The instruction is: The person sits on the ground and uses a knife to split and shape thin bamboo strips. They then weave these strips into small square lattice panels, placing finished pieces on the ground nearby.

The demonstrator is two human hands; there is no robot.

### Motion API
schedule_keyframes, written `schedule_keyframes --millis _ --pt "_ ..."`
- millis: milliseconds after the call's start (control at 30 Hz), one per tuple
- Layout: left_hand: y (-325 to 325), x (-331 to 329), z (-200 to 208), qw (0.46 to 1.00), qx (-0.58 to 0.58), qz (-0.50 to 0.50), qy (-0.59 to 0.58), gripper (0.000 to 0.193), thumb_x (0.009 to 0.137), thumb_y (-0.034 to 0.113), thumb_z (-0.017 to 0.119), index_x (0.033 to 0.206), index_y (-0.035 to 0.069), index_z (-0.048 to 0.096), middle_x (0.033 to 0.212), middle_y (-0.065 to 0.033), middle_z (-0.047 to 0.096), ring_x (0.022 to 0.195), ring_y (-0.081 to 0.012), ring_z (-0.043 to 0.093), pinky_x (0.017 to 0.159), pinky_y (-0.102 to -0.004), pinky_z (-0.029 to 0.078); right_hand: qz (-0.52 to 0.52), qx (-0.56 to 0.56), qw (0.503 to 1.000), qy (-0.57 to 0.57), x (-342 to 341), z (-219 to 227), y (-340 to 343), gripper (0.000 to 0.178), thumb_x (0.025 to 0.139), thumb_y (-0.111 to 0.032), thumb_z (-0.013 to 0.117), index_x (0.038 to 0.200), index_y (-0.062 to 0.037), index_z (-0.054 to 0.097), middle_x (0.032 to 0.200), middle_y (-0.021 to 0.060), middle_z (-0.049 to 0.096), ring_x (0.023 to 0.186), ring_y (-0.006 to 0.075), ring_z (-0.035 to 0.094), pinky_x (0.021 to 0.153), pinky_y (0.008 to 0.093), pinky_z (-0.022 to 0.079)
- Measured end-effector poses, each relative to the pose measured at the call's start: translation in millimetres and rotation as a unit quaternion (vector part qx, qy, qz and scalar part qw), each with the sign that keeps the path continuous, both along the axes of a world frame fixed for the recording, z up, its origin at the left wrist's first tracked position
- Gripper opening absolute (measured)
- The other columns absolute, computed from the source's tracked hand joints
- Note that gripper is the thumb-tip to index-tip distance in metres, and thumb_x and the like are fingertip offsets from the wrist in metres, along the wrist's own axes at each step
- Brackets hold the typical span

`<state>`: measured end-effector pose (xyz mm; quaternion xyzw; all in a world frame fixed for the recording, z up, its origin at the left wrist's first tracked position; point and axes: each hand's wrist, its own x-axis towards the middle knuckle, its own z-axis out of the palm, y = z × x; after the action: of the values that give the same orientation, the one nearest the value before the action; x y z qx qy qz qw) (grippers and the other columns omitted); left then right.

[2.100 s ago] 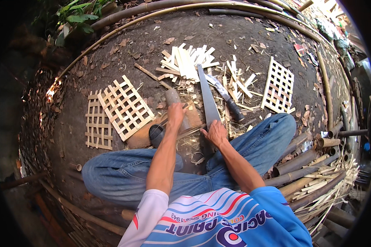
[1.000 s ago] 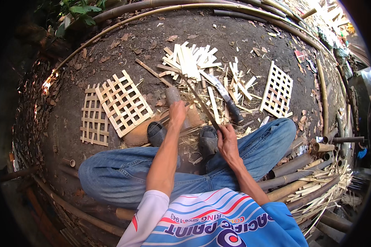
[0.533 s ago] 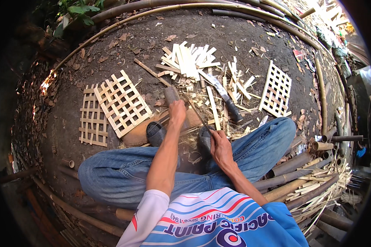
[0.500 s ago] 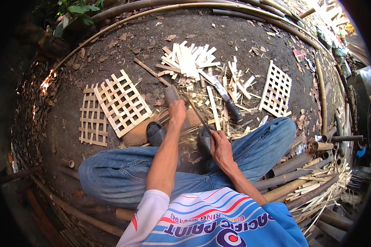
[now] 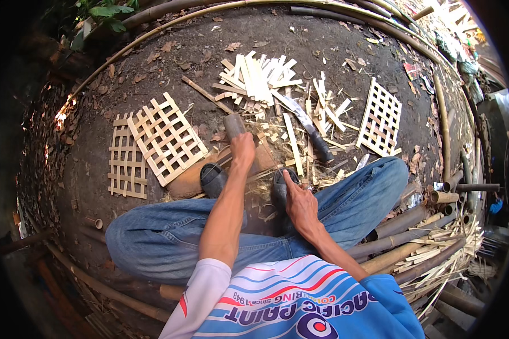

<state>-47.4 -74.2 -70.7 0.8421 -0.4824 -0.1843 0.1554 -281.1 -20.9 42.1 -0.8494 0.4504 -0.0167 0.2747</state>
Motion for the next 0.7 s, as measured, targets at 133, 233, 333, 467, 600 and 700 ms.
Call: schedule_keyframes --millis 133,233,333,467,600,700 --pt "-1 -2 -3 1.0 -0.009 0.004 -0.027 0.022 0.086 0.006 0.052 0.083 -0.002 0.072 0.089 -0.0265 0.07 0.086 -0.0433 0.07 0.076 -0.0486 0.057 0.044 -0.076 0.995 -0.038 9 2 2 0.082 0.076 0.007 0.053 0.152 -0.0175 0.034 0.129 0.0171 0.062 0.081 0.0408 0.066 0.074 0.0458 0.055" --pt "-1 4 -4 0.999 -0.001 -0.003 -0.032 0.022 0.086 0.006 0.053 0.083 -0.002 0.073 0.088 -0.0263 0.07 0.086 -0.0432 0.07 0.076 -0.0484 0.057 0.042 -0.039 0.997 -0.043 11 -2 2 0.087 0.074 0.009 0.051 0.154 -0.0202 0.031 0.135 0.0193 0.057 0.086 0.0412 0.068 0.075 0.0465 0.055" --pt "-1 -3 2 0.999 0.008 -0.001 -0.034 0.023 0.086 0.006 0.052 0.084 -0.003 0.073 0.089 -0.0262 0.07 0.086 -0.0428 0.07 0.076 -0.0482 0.057 0.022 0.032 0.998 -0.05 2 6 1 0.088 0.073 0.011 0.049 0.154 -0.0209 0.031 0.138 0.0219 0.053 0.09 0.0431 0.067 0.078 0.0479 0.055" --pt "-1 -8 3 0.999 -0.009 -0.011 -0.042 0.021 0.085 0.004 0.053 0.084 -0.003 0.072 0.088 -0.0264 0.069 0.085 -0.0438 0.069 0.075 -0.0486 0.056 0.02 0.025 0.996 -0.087 5 -5 -7 0.088 0.073 0.011 0.048 0.153 -0.0188 0.031 0.139 0.023 0.052 0.086 0.044 0.067 0.077 0.0492 0.056" --pt "-1 -1 -6 0.998 -0.026 -0.017 -0.056 0.02 0.084 0.003 0.053 0.083 -0.003 0.072 0.087 -0.0268 0.069 0.084 -0.0441 0.069 0.074 -0.0494 0.056 0.025 0.018 0.994 -0.105 19 -12 -11 0.086 0.073 0.011 0.048 0.153 -0.0163 0.031 0.138 0.0236 0.052 0.085 0.0445 0.067 0.075 0.0506 0.056" --pt "0 3 -9 0.998 -0.022 -0.011 -0.06 0.02 0.084 0.004 0.053 0.083 -0.003 0.072 0.086 -0.0269 0.069 0.084 -0.0438 0.069 0.074 -0.0495 0.055 0.031 0.017 0.994 -0.105 12 -7 -13 0.082 0.074 0.011 0.049 0.151 -0.0129 0.034 0.135 0.0238 0.055 0.085 0.0442 0.067 0.075 0.0508 0.055"
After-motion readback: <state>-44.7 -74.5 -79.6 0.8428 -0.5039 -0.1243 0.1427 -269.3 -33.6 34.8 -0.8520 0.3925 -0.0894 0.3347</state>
